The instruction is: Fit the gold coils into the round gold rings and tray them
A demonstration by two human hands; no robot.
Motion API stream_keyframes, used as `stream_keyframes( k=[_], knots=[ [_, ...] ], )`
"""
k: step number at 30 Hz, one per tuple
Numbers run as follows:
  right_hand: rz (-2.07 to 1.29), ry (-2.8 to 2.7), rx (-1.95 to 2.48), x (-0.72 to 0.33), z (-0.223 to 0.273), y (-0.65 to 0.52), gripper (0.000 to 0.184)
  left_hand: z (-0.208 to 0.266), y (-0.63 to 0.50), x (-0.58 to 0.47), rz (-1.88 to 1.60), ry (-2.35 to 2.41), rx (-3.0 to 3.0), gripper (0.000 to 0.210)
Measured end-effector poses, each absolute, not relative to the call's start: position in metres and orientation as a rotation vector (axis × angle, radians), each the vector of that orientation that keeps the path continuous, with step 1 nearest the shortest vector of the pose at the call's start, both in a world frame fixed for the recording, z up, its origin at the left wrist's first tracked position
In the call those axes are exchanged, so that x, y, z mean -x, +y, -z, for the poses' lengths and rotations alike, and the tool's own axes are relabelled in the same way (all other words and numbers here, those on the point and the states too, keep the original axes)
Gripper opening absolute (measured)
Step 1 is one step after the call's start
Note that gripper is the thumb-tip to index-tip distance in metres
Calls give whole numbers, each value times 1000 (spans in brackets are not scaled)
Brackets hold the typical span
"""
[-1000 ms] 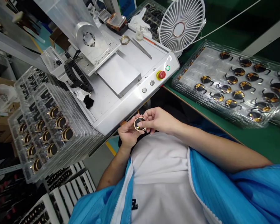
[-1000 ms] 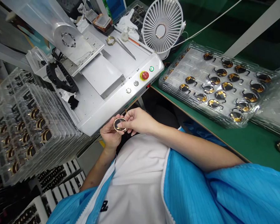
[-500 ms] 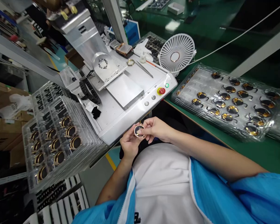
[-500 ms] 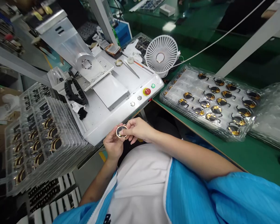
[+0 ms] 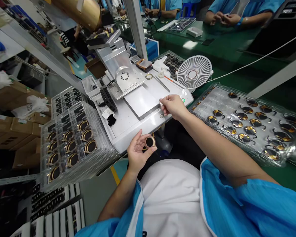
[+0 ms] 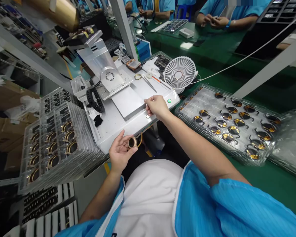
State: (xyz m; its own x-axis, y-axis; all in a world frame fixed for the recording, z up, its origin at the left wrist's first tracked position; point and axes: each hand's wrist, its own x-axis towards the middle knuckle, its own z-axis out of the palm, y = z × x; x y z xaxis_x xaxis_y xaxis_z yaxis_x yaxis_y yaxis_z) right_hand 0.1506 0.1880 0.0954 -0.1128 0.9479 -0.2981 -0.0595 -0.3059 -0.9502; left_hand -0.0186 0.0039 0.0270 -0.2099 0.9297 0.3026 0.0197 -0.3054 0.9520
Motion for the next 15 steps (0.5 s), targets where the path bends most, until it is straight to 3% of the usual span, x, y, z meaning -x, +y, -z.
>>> stream_keyframes(
  k=[3,9,15],
  knots=[
    [-1562,-1164,1191,-153,-95,160,39,-28,3,14,-1645,1278,-1482,83],
    [-1936,-1468,1041,-161,-92,91,45,-31,2,9,-1641,1328,-1623,87],
    [-1896,-1498,1096,-160,-85,77,36,-30,1,8,-1634,1341,-1637,84]
  ],
)
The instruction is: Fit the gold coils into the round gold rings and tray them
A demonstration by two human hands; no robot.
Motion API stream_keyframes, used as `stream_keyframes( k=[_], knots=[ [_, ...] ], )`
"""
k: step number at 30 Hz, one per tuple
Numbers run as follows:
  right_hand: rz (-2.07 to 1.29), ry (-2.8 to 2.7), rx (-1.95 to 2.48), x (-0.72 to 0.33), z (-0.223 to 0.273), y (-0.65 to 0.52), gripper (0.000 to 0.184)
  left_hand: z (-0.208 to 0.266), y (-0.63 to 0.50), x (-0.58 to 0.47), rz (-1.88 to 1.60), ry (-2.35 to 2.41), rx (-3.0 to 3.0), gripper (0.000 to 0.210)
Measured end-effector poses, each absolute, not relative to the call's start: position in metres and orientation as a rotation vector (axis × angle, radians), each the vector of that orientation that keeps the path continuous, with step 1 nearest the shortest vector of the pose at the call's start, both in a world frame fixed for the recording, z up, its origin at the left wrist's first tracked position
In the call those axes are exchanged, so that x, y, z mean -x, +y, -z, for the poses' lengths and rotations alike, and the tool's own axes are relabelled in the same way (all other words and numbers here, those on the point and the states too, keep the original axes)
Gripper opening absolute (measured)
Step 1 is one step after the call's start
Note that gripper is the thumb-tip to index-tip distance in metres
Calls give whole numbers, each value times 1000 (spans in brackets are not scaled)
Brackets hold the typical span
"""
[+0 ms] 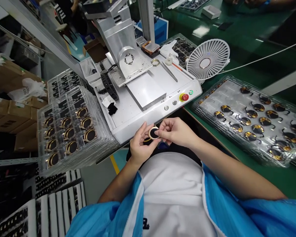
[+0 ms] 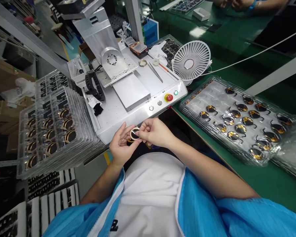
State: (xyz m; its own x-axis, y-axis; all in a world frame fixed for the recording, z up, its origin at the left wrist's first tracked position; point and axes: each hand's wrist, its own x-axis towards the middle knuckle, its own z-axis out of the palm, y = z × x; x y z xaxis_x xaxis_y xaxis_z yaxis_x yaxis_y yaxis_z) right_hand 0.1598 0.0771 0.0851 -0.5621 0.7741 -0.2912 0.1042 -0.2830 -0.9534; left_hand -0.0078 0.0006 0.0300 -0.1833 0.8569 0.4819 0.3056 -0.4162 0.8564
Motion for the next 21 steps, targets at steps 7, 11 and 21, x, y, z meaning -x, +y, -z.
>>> stream_keyframes(
  k=[7,11,21],
  knots=[
    [-1838,-1491,1156,-157,-79,79,36,-31,-1,6,-1654,1370,-1611,77],
    [-1955,-1429,1066,-163,-76,76,43,-27,0,-1,-1628,1297,-1613,77],
    [-612,-1367,2184,-387,-96,32,42,-15,13,7,-1329,1234,-1752,46]
  ],
)
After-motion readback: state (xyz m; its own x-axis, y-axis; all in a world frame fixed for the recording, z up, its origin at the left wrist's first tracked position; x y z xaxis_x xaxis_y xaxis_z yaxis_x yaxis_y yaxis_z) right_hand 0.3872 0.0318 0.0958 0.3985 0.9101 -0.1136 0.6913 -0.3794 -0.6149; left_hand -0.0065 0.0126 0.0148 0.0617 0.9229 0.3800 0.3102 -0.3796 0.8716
